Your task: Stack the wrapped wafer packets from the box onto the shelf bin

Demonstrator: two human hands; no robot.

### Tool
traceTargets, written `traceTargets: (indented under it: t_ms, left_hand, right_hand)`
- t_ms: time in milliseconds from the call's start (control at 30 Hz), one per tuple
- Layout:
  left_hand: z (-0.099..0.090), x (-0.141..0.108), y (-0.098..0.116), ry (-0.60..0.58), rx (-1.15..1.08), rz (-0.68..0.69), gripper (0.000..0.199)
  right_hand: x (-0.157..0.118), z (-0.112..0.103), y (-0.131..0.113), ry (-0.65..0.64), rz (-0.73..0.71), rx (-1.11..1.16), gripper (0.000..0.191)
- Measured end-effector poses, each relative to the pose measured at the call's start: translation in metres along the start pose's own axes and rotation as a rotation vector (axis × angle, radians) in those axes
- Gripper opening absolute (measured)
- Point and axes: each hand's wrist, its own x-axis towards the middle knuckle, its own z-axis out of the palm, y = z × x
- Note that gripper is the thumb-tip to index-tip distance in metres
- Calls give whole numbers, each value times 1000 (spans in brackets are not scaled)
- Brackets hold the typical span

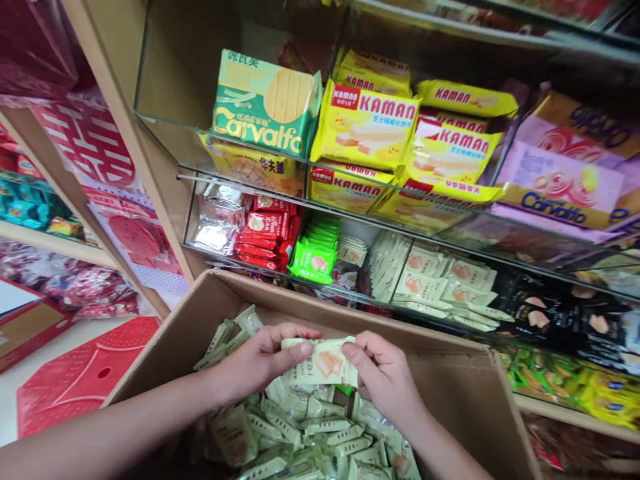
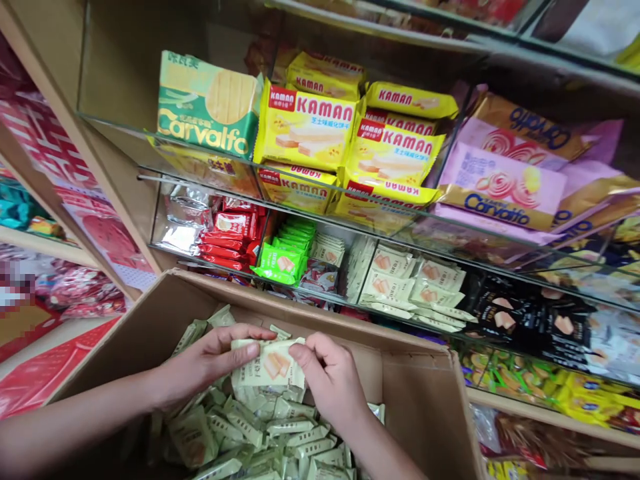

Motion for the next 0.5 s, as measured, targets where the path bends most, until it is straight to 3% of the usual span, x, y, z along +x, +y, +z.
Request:
traceTargets:
  t_ms: [100, 167, 300, 367, 500]
  left_hand:
    - [-4, 1, 1, -7, 151, 29, 32]
    - [-4, 1, 1, -1, 136, 42, 29]
    - [6, 2, 3, 83, 4, 65, 27]
    - [13, 2, 4, 94, -62, 50, 30]
    - [20, 2, 4, 142, -148, 65, 35]
  right_hand:
    - [-1, -5, -8, -1, -90, -99, 29]
    - [-3, -3, -9, -3, -94, 8, 21]
    - [-3, 8, -9, -112, 106, 380, 29]
    - [-4, 14, -9, -59, 192, 505, 26]
    - [-8, 19, -14, -10, 215, 642, 34]
